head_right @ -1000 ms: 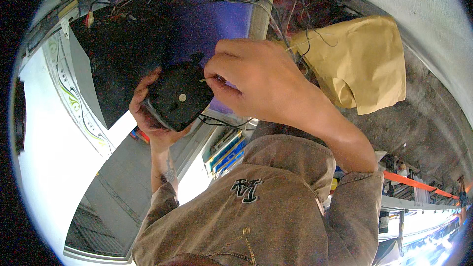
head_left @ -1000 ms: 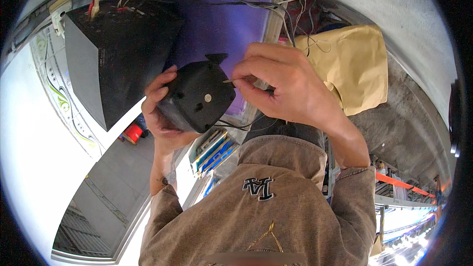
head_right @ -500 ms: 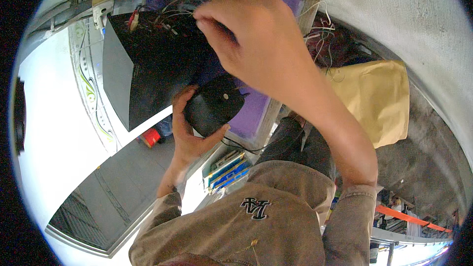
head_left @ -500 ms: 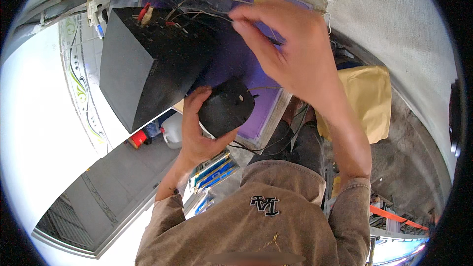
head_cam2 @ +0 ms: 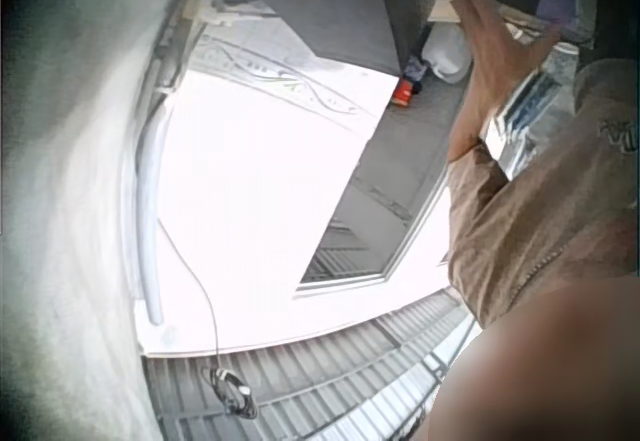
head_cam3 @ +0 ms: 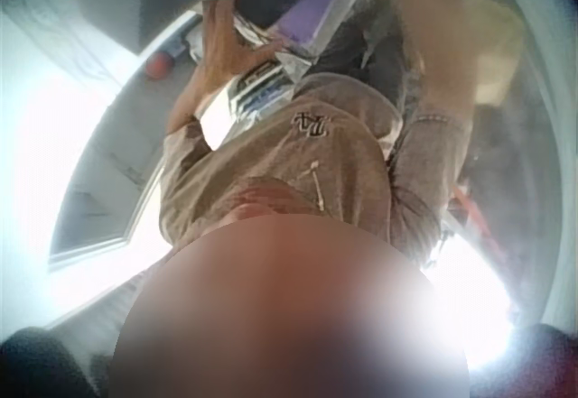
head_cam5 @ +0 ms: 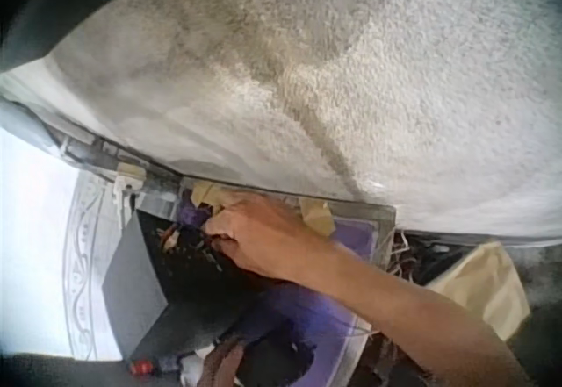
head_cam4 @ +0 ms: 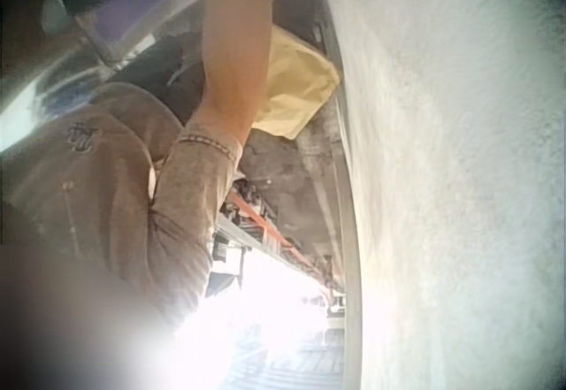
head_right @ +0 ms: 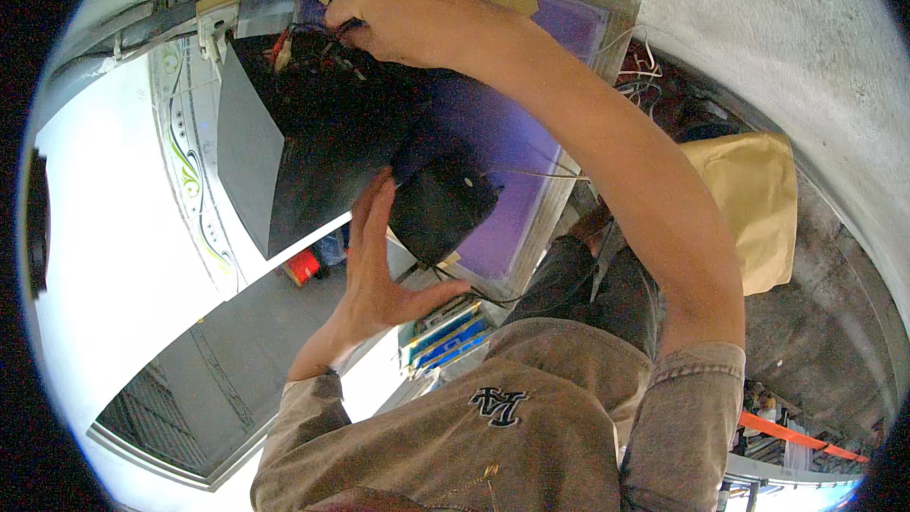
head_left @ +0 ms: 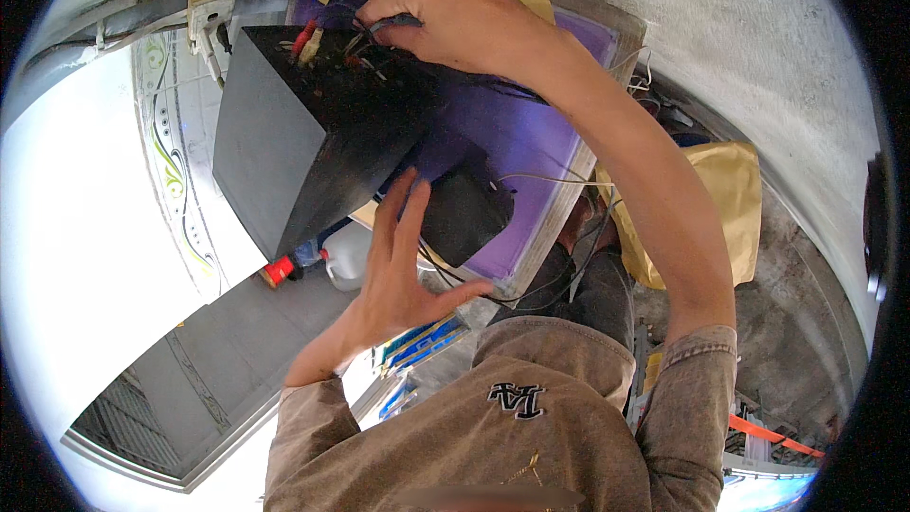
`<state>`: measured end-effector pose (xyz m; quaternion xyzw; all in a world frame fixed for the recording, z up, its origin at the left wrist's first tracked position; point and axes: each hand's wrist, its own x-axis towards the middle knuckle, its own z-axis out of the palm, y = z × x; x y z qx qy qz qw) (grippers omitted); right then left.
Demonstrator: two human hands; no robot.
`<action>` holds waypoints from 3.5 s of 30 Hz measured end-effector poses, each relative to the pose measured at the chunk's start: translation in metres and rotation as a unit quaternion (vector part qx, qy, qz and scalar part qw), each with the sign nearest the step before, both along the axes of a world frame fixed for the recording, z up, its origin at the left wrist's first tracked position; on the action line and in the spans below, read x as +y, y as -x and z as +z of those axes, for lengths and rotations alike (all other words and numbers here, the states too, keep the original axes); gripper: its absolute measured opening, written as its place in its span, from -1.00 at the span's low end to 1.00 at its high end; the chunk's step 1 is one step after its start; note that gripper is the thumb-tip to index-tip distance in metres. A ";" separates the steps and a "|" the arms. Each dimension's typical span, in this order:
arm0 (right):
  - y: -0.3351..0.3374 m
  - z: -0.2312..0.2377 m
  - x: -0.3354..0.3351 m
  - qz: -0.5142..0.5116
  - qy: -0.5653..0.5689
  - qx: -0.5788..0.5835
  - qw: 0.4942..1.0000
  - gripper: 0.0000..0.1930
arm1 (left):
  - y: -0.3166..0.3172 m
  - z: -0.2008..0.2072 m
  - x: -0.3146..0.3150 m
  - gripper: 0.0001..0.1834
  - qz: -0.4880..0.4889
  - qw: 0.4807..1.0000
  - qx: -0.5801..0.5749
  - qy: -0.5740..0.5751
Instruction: The person works on a small black electronic box, repeatedly connecting and disconnecting wires and a power adapter. They manipulate the wires with both hands, occasionally using tape to secure connections, and test the device by plugging in the adapter.
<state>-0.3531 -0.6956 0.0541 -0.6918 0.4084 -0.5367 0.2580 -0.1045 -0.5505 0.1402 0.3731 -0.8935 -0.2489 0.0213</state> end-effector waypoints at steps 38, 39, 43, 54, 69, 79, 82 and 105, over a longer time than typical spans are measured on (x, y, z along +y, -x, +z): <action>-0.023 -0.031 -0.027 0.057 0.000 -0.067 0.996 -0.82 | 0.108 0.097 -0.168 -0.01 -0.249 0.848 -0.432 0.177; -0.023 -0.031 -0.027 0.052 -0.002 -0.068 0.996 -0.82 | 0.108 0.096 -0.169 -0.03 -0.246 0.847 -0.437 0.175; -0.024 -0.029 -0.028 0.057 -0.009 -0.073 0.996 -0.81 | 0.102 0.090 -0.173 -0.11 -0.255 0.851 -0.419 0.189; -0.030 -0.029 -0.024 0.049 -0.026 -0.065 0.996 -0.83 | 0.092 0.082 -0.180 -0.38 -0.262 0.861 -0.395 0.185; -0.024 -0.031 -0.020 0.036 -0.010 -0.087 0.995 -0.86 | 0.094 0.081 -0.179 -0.46 -0.267 0.867 -0.381 0.179; -0.017 -0.038 -0.004 -0.061 -0.043 -0.163 0.984 -0.85 | 0.096 0.085 -0.174 -0.47 -0.247 0.866 -0.394 0.185; -0.018 -0.041 0.000 -0.098 -0.065 -0.222 0.968 -0.84 | 0.093 0.084 -0.174 -0.44 -0.240 0.873 -0.383 0.185; -0.006 -0.016 0.024 -0.065 -0.111 -0.355 0.926 -0.80 | 0.075 0.090 -0.208 -0.81 -0.052 0.982 -0.023 0.179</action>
